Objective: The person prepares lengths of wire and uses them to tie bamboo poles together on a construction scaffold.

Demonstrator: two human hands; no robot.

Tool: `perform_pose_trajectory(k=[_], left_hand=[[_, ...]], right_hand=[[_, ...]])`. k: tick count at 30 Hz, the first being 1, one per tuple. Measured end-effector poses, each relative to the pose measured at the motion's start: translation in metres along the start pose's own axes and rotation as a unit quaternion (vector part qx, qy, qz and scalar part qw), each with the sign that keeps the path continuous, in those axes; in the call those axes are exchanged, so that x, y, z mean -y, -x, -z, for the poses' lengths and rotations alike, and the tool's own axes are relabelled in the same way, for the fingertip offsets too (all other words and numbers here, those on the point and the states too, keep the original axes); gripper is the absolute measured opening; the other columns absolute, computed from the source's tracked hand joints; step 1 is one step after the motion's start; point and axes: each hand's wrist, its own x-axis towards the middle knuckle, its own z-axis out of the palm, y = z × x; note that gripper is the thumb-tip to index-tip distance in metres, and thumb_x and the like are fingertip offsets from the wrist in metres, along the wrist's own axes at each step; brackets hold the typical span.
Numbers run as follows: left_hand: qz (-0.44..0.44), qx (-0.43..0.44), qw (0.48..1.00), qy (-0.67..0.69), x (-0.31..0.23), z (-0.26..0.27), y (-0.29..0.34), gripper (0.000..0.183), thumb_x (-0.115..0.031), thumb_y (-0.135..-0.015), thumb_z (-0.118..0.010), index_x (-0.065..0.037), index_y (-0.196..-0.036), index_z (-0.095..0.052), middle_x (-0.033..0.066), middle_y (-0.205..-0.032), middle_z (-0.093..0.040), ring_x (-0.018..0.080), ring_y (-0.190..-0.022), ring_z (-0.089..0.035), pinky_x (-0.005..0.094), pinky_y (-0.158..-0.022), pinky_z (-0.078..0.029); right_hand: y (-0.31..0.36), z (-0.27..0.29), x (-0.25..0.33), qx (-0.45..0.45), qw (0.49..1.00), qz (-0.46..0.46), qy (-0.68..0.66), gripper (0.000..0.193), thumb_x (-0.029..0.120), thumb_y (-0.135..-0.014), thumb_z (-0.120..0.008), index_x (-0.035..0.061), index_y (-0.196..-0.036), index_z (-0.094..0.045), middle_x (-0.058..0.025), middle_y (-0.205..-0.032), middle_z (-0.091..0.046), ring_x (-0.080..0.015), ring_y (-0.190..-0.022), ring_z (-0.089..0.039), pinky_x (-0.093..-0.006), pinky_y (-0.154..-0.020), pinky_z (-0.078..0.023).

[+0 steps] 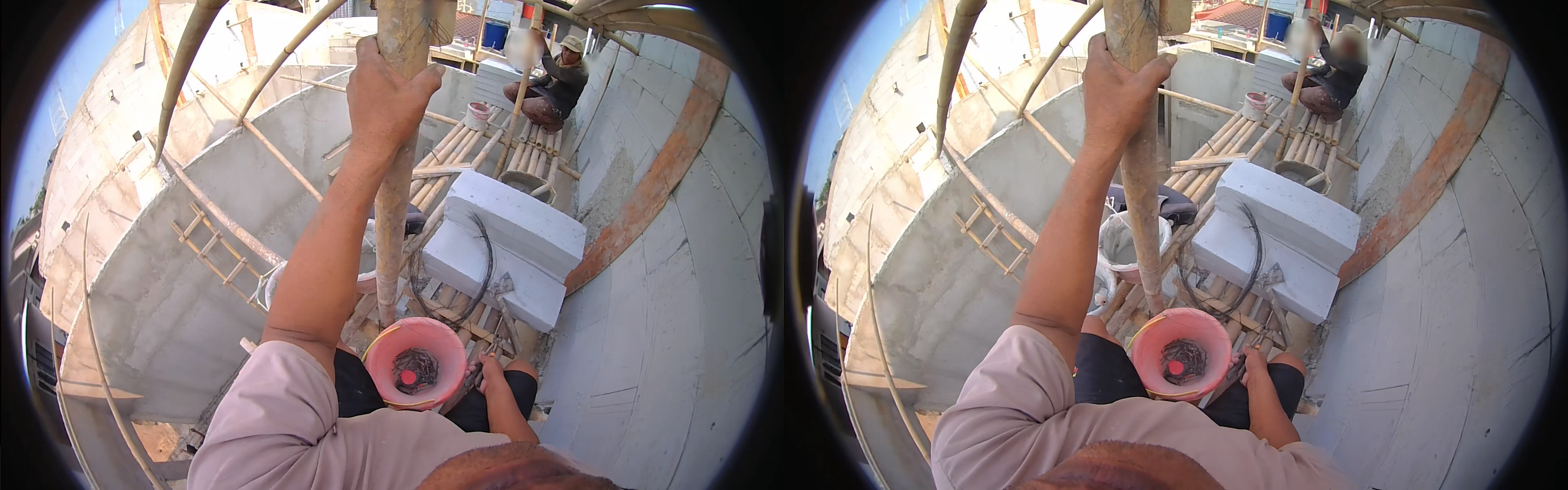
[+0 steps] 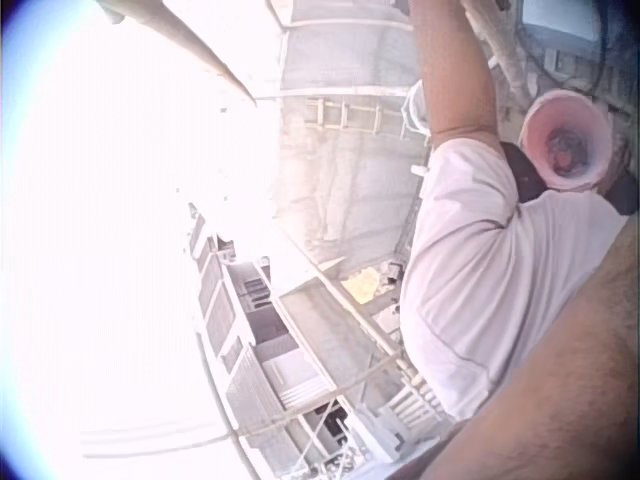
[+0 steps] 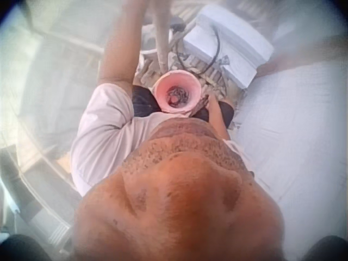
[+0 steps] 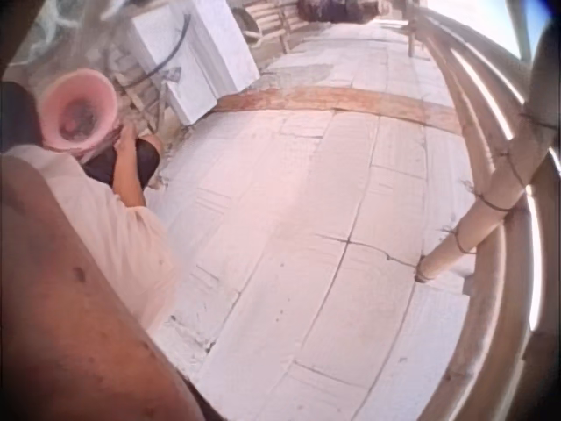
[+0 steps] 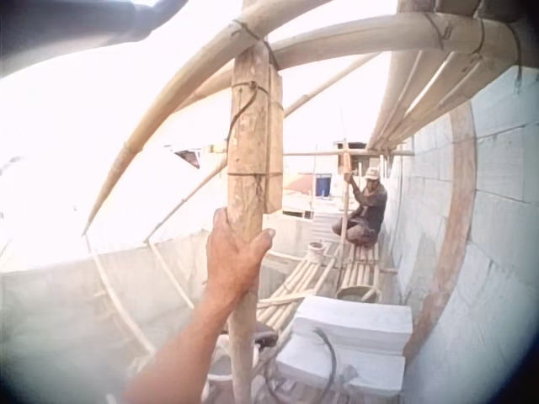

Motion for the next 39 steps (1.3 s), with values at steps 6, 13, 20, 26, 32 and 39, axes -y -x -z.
perform_pose_trajectory(k=[6,13,20,26,32,39], left_hand=[[0.023,0.004,1.000,0.005,-0.008,0.002,0.003,0.054,-0.029,-0.075,-0.082,0.004,-0.109,-0.055,0.0250,-0.095,-0.070,0.0386,-0.090,-0.071,0.0449,-0.085,-0.054],[0.024,0.010,0.999,0.021,-0.004,-0.003,0.002,0.055,-0.030,-0.076,-0.081,0.003,-0.111,-0.054,0.0257,-0.096,-0.071,0.0412,-0.092,-0.071,0.0458,-0.086,-0.053],[0.022,0.010,0.999,0.038,-0.005,0.005,0.000,0.058,-0.028,-0.076,-0.080,0.005,-0.115,-0.053,0.0265,-0.096,-0.071,0.0427,-0.091,-0.071,0.0477,-0.085,-0.054],[0.055,0.028,0.998,0.007,0.004,0.006,0.005,0.058,-0.029,-0.074,-0.080,0.004,-0.110,-0.050,0.0279,-0.091,-0.069,0.0447,-0.088,-0.070,0.0479,-0.082,-0.055],[0.018,0.022,1.000,0.014,-0.006,-0.007,0.005,0.062,-0.029,-0.072,-0.077,0.008,-0.112,-0.048,0.0302,-0.088,-0.069,0.0481,-0.085,-0.069,0.0527,-0.080,-0.055],[0.005,-0.001,1.000,0.005,0.005,-0.005,0.001,0.064,-0.028,-0.071,-0.075,0.009,-0.115,-0.048,0.0309,-0.089,-0.069,0.0492,-0.086,-0.069,0.0526,-0.082,-0.055]], right_hand=[[0.022,-0.034,0.052,0.018,0.990,0.081,0.114,0.014,0.011,-0.098,-0.059,0.0077,-0.088,-0.050,-0.0031,-0.067,-0.049,-0.0157,-0.053,-0.050,-0.0353,-0.047,-0.047],[0.163,-0.179,0.300,0.161,0.916,0.363,0.067,0.012,0.004,-0.092,-0.060,0.0043,-0.098,-0.050,-0.0086,-0.082,-0.056,-0.0144,-0.060,-0.055,-0.0306,-0.047,-0.049],[0.258,-0.311,0.510,0.236,0.897,0.365,0.073,0.011,0.004,-0.096,-0.058,0.0011,-0.106,-0.054,-0.0114,-0.085,-0.057,-0.0151,-0.061,-0.053,-0.0294,-0.046,-0.044],[0.278,-0.354,0.507,-0.033,0.681,0.701,-0.208,0.027,0.000,-0.093,-0.049,-0.0089,-0.118,-0.044,-0.0178,-0.092,-0.061,-0.0233,-0.065,-0.064,-0.0361,-0.051,-0.053],[0.203,-0.386,0.531,-0.028,0.726,0.626,0.284,0.018,0.003,-0.091,-0.054,-0.0075,-0.106,-0.052,-0.0152,-0.080,-0.061,-0.0227,-0.060,-0.062,-0.0394,-0.050,-0.050],[0.127,-0.420,0.378,0.104,0.595,0.558,0.569,0.024,0.009,-0.085,-0.064,-0.0036,-0.105,-0.060,-0.0185,-0.094,-0.068,-0.0317,-0.083,-0.067,-0.0436,-0.071,-0.050]])
